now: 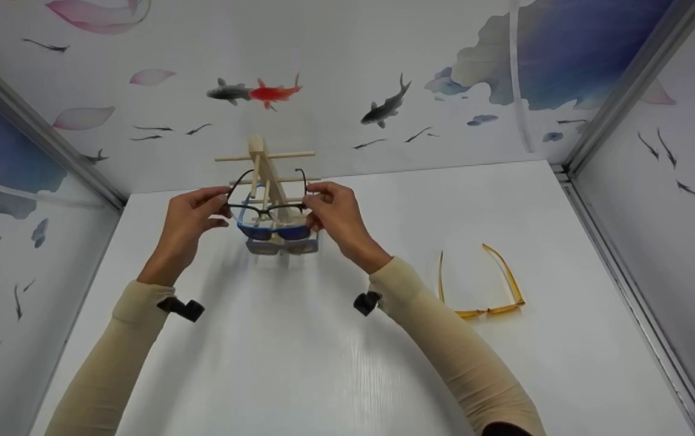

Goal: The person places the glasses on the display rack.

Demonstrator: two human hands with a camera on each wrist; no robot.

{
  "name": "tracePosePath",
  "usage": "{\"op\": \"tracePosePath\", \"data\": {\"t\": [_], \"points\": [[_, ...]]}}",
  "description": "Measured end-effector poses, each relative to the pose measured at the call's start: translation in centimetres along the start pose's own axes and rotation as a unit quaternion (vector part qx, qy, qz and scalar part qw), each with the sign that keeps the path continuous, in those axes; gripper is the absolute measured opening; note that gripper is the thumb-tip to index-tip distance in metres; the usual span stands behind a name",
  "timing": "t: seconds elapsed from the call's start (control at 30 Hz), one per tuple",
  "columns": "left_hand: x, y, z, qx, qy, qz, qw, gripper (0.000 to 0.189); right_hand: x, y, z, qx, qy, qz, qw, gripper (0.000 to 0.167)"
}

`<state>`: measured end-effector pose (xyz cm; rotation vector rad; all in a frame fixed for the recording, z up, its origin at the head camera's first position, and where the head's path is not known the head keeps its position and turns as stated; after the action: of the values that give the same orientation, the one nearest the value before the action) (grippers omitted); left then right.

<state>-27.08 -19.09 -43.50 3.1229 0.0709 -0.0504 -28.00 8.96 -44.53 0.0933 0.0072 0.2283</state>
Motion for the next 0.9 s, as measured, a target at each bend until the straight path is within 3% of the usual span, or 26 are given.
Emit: {"op": "tracePosePath", "data": {"t": [0.5,0.73,0.9], "points": [[1.0,0.0,0.3,-0.023,-0.015,-0.017,0.9995,0.034,0.2,1.0,-0.5,0.022,0.009,-0.013,0.9996,0.033],[2.5,1.2,1.4,-0.037,-0.013,-0.034,0.9986,0.032,1.7,3.3,-1.2,0.062,0.013,-0.027,0.9976,0.03],[4.0,1.5,2.2,-0.056,-0.015,-0.03,0.9979,0.028,3.0,4.9,-1.7,0.081,0.018,-0.032,0.996,0.03]]}}
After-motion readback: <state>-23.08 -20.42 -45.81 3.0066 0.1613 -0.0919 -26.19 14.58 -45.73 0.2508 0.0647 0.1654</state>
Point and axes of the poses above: each hand's wrist, its own x-axis away from the middle knuckle, its own y-axis out of the back of the hand, z = x × y, the point moved 5 cm from there along -x, towards the middle knuckle, and after that the axes turned 9 degrees about x, right-handed, at the moved point
